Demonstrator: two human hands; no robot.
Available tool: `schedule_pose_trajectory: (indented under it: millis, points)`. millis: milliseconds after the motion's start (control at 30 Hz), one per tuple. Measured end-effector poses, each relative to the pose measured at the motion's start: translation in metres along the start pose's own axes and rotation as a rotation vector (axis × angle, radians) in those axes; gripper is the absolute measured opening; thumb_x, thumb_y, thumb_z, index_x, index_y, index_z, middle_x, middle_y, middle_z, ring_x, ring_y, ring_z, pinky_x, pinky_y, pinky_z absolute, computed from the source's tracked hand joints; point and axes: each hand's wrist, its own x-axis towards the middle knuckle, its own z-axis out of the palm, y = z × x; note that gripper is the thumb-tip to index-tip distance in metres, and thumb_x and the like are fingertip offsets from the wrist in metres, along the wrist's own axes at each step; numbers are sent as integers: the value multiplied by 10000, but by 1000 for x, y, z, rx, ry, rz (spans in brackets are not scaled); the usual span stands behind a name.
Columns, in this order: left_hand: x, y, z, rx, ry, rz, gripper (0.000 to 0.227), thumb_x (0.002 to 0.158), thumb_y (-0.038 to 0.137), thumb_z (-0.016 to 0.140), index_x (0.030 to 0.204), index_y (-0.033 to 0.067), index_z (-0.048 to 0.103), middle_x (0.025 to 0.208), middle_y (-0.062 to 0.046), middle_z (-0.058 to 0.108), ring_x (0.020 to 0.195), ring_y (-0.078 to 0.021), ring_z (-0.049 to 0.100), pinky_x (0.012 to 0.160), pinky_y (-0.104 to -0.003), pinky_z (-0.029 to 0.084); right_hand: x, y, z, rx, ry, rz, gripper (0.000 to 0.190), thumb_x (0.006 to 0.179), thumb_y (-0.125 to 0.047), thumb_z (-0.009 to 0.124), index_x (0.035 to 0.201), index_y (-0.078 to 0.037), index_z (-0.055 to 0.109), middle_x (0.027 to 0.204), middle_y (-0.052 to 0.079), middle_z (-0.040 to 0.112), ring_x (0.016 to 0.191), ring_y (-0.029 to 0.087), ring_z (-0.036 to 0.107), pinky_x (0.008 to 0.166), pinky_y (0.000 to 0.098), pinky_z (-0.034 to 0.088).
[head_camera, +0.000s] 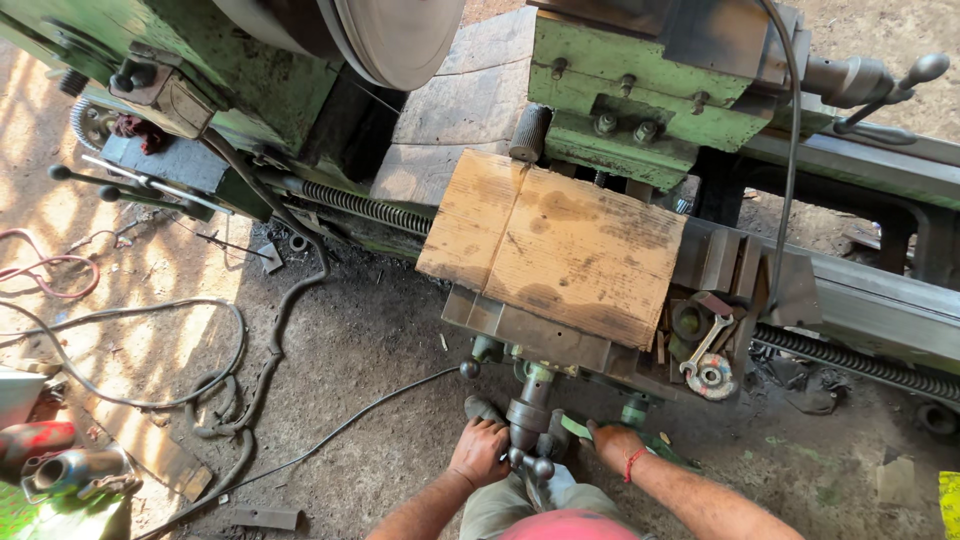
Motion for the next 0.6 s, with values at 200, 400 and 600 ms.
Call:
schedule_pose_trajectory:
  millis: [200, 400, 600]
  points:
    - [-1, -4, 13, -52, 85, 21, 254, 671, 194, 734, 862, 67, 626, 910, -120, 691, 936, -350, 638, 860, -471, 478, -2, -1, -2, 11, 11, -9, 580, 1041, -531, 421, 1380, -70, 517, 963, 192, 722, 937, 403, 692, 796, 536, 540]
    - [-3, -10, 27, -95, 79, 6, 286, 691, 215, 747, 894, 53, 626, 959, -143, 689, 973, -377, 627, 880, -477, 466, -5, -5, -5, 0, 62, -32, 567, 1029, -541, 436, 1329, -74, 554, 949, 186, 726, 924, 403, 696, 786, 540, 544]
    - [2, -12, 37, -140, 89, -42, 327, 669, 208, 745, 920, 44, 616, 969, -174, 677, 983, -404, 614, 889, -489, 460, -7, -6, -13, -19, 70, -40, 584, 1030, -558, 439, 1342, -75, 547, 951, 187, 725, 921, 402, 700, 789, 532, 554]
